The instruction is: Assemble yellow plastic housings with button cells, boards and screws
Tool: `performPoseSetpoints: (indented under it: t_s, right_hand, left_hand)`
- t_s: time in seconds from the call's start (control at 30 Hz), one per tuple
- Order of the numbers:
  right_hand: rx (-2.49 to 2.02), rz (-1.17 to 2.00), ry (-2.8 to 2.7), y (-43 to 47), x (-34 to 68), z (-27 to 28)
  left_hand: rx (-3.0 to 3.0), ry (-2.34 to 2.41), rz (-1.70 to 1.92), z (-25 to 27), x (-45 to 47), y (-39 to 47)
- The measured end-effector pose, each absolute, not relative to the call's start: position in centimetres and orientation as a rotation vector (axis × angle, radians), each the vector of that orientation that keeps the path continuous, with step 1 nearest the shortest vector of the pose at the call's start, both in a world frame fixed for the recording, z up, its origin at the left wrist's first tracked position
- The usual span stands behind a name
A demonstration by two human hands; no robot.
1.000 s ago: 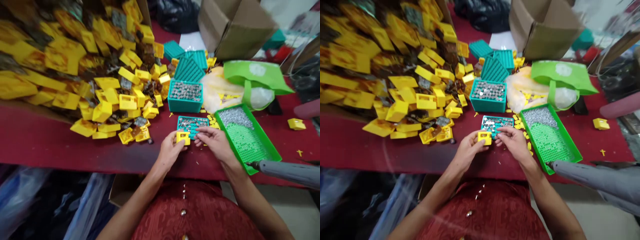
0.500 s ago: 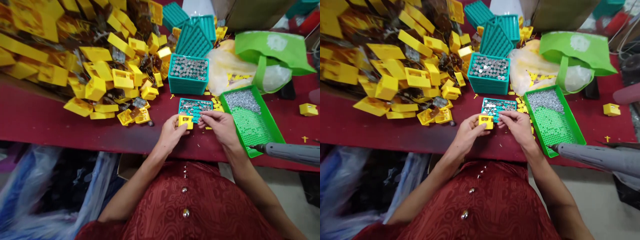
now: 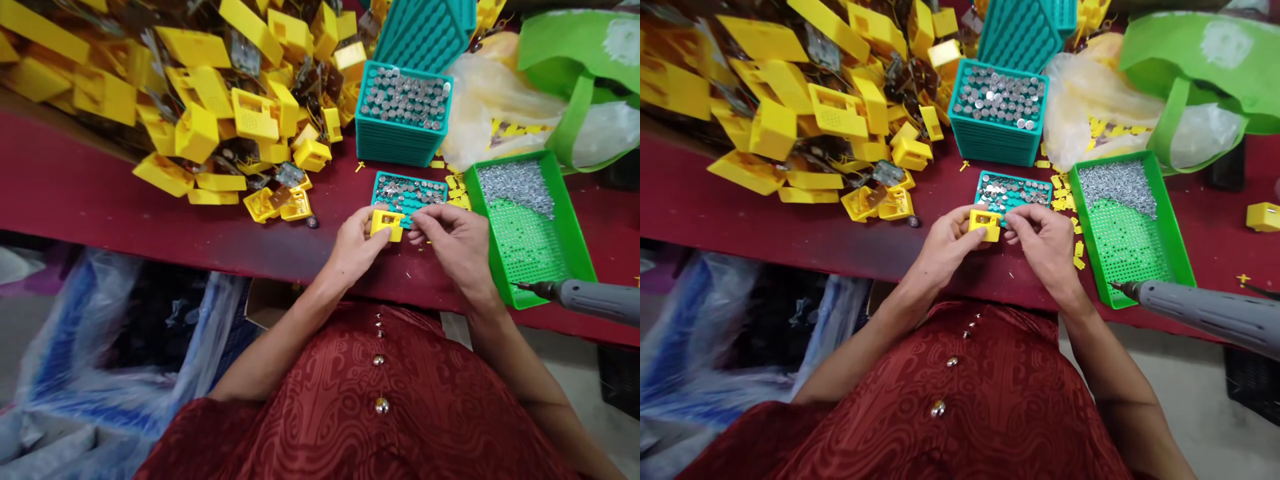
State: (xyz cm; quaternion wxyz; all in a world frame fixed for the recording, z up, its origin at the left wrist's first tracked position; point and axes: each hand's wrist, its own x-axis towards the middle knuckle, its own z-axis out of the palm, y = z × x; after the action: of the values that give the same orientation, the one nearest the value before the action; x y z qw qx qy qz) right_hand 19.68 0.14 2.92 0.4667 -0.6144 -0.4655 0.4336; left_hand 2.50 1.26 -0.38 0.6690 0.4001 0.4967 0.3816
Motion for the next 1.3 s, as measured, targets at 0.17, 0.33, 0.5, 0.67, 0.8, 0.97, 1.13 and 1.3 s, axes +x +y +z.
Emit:
performPoseSetpoints:
  t_s: [0.17, 0.33, 0.5, 0.67, 0.8, 0.97, 1.13, 1.3]
  right_hand:
    - [-1.531, 1.124, -1.201, -0.1, 19.3, 3.7]
    - [-1.553, 1.150, -1.288, 0.2, 18.8, 3.4]
    - [-1.571, 1.187, -1.366, 0.4, 18.5, 3.1]
    - [-1.688, 0.973, -1.569, 0.8, 18.2, 3.5]
    - [-1.768, 0.840, -1.630, 1.4, 18.4, 3.6]
    - [-1.731, 1.079, -1.648, 2.1, 19.5, 2.8]
    - [-1.593, 0.989, -1.407, 1.9, 21.8, 2.6]
    - [-1.686, 0.558, -1.538, 0.7, 24.2, 1.7]
  left_hand:
    - [0.971, 1.117, 0.848, -1.0, 2.4, 1.2]
    - [1.064, 1.177, 0.849, -1.0, 2.5, 0.9]
    - [1.173, 1.249, 0.878, -0.3, 2.8, 0.4]
    - [1.420, 1.358, 0.807, 0.5, 2.7, 0.0]
    - [1.363, 1.281, 0.798, -0.2, 2.6, 0.0]
    - [1.172, 1.148, 0.831, -0.6, 2.5, 0.1]
    - [0.865, 0.959, 0.793, 0.3, 2.1, 0.4]
    - [0.761, 1.039, 0.856, 0.0, 1.2, 1.2]
